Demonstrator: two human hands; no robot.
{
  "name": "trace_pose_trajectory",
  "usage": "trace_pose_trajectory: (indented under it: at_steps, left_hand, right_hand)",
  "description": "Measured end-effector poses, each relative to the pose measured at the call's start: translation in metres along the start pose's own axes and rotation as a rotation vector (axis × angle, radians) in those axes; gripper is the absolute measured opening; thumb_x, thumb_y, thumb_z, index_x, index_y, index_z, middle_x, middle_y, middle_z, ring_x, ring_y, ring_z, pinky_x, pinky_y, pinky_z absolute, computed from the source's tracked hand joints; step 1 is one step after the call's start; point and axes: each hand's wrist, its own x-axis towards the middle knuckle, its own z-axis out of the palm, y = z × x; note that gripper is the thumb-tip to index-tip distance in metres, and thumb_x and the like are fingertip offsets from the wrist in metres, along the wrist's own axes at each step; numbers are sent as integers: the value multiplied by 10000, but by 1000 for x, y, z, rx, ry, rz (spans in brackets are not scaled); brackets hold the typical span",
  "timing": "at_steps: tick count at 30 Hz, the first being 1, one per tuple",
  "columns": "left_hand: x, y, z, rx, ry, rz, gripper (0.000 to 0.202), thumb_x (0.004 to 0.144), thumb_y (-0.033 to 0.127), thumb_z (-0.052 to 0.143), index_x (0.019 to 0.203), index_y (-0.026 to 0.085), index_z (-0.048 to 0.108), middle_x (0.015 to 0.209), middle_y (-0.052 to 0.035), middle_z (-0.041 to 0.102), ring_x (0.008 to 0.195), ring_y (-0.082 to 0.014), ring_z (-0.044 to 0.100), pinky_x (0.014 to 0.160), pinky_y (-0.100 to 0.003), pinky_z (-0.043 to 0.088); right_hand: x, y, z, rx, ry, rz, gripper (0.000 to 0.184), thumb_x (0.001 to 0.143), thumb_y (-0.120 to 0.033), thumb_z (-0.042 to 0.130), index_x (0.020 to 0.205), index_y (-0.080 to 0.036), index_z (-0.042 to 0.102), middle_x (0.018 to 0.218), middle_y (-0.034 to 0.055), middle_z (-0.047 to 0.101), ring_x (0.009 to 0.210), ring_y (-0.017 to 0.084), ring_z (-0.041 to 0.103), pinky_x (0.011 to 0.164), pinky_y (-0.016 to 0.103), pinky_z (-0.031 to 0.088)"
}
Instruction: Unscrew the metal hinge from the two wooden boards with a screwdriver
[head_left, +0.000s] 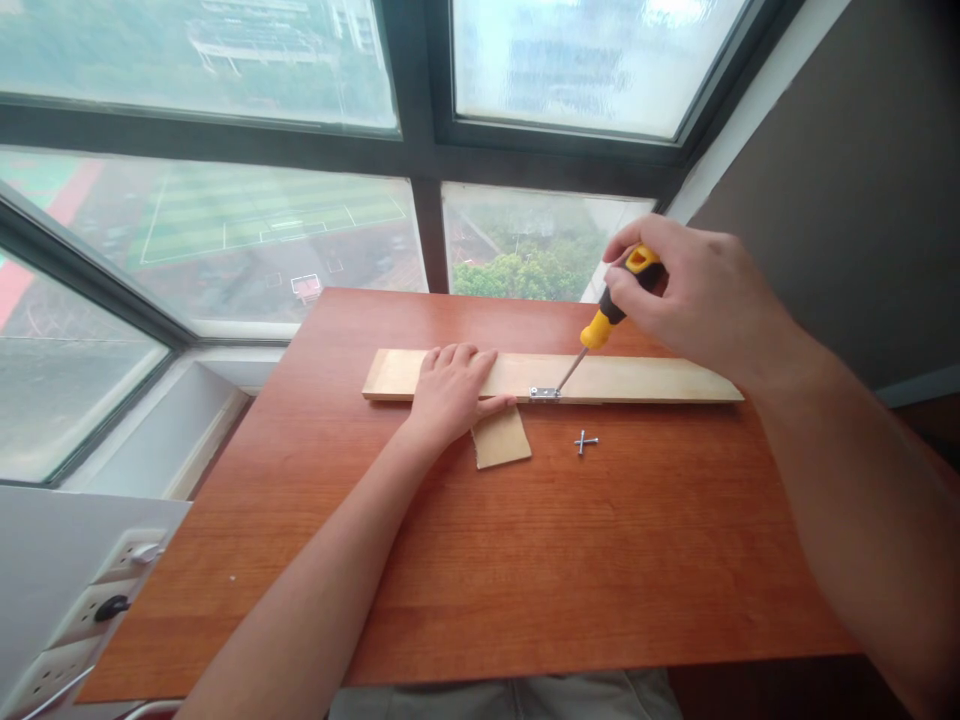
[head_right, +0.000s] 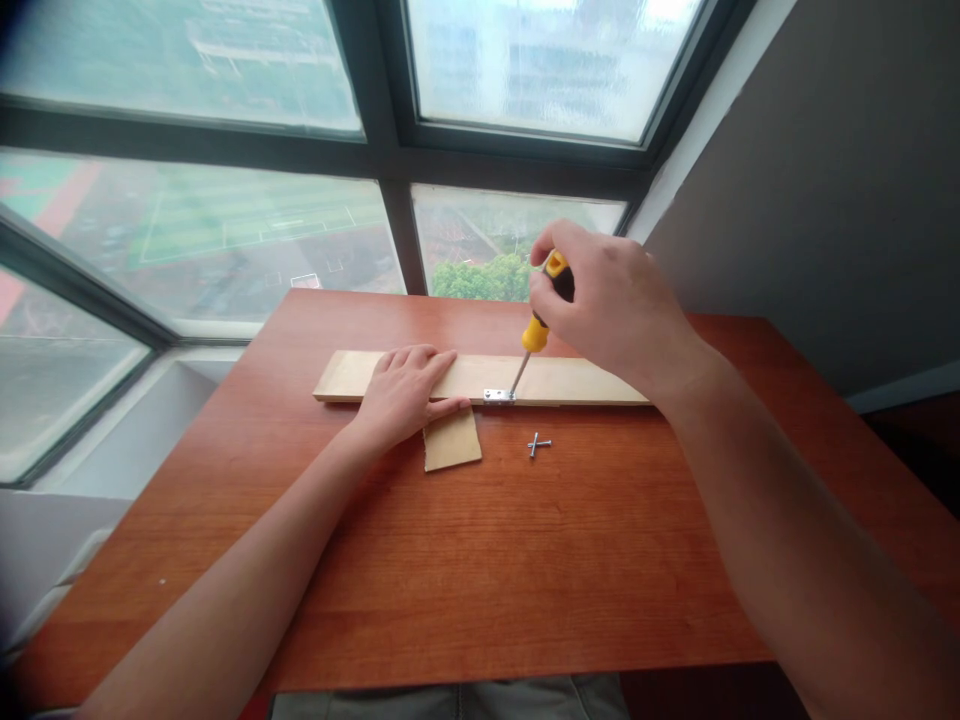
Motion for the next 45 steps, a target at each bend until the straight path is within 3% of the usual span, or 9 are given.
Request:
trace_pose_trajectory:
  at_steps: [4,10,16,23,29,35,38,41,45]
  left_hand:
    - [0,0,0,12,2,2,662,822,711,510,1320,276,519,1235,-108,561,1170,-302,470,1067,-427,271]
    - [0,-1,0,3,5,2,663,818,708,518,1320,276,521,1241,-111,558,1171,-304,467,1066,-430,274]
    - [0,0,0,1,1,-1,655,818,703,523,1319,282,522,1240,-106,560,1176,-304,467,1072,-433,271]
    - [0,0,-1,-9,8,0,670,819,718,504,1319,272,523,1254,-112,552,1179,-303,466,1071,-430,275]
    - [0,1,-1,-6,2,4,666,817,705,523,1322,269,524,1244,-112,557,1176,-305,466,1068,-432,279]
    - [0,0,0,3,10,15,669,822,708,512,1321,262,521,1232,-113,560,1169,-306,467,1064,-433,280]
    - [0,-1,1,5,3,13,669,823,710,508,1324,265,518,1233,-112,558,1172,-306,465,1064,-433,276]
    - [0,-1,1,1,0,10,674,819,710,515,1324,263,520,1237,-112,555,1176,-308,461,1063,-434,274]
    - [0,-1,2,-6,11,14,678,819,709,515,1326,258,519,1234,-114,553,1171,-307,460,1061,-429,276]
  right_hand:
    - [-3,-2,-4,90,-53,-50,293,773,-217,517,1050,-267,596,967,48,682,730,224,592,653,361,425]
    - [-3,-6,-1,-56,32,11,207,867,-389,490,948,-272,640,808,56,677,730,261,612,630,388,417]
    - [-2,-6,-6,69,-80,-80,258,775,-211,505,1000,-288,605,972,42,677,798,249,625,666,377,442]
    - [-1,-10,-4,-38,-6,17,207,873,-425,493,903,-271,629,754,49,655,688,249,597,605,377,389]
    - [-2,-10,-4,9,-48,-31,218,800,-231,490,980,-284,601,944,52,679,745,244,602,624,376,406]
    - [-2,-8,-2,-68,3,42,223,883,-458,487,892,-278,618,779,46,657,687,231,581,604,356,371]
    - [-2,-8,-2,-51,6,13,150,837,-336,517,913,-263,623,806,37,666,695,223,582,603,345,369]
    - [-3,-9,-4,2,-37,-24,250,763,-228,524,994,-262,611,971,46,687,750,225,597,621,343,392]
    - [-2,-11,-1,-102,-18,32,221,832,-386,524,1002,-280,616,943,58,692,764,254,603,621,360,382]
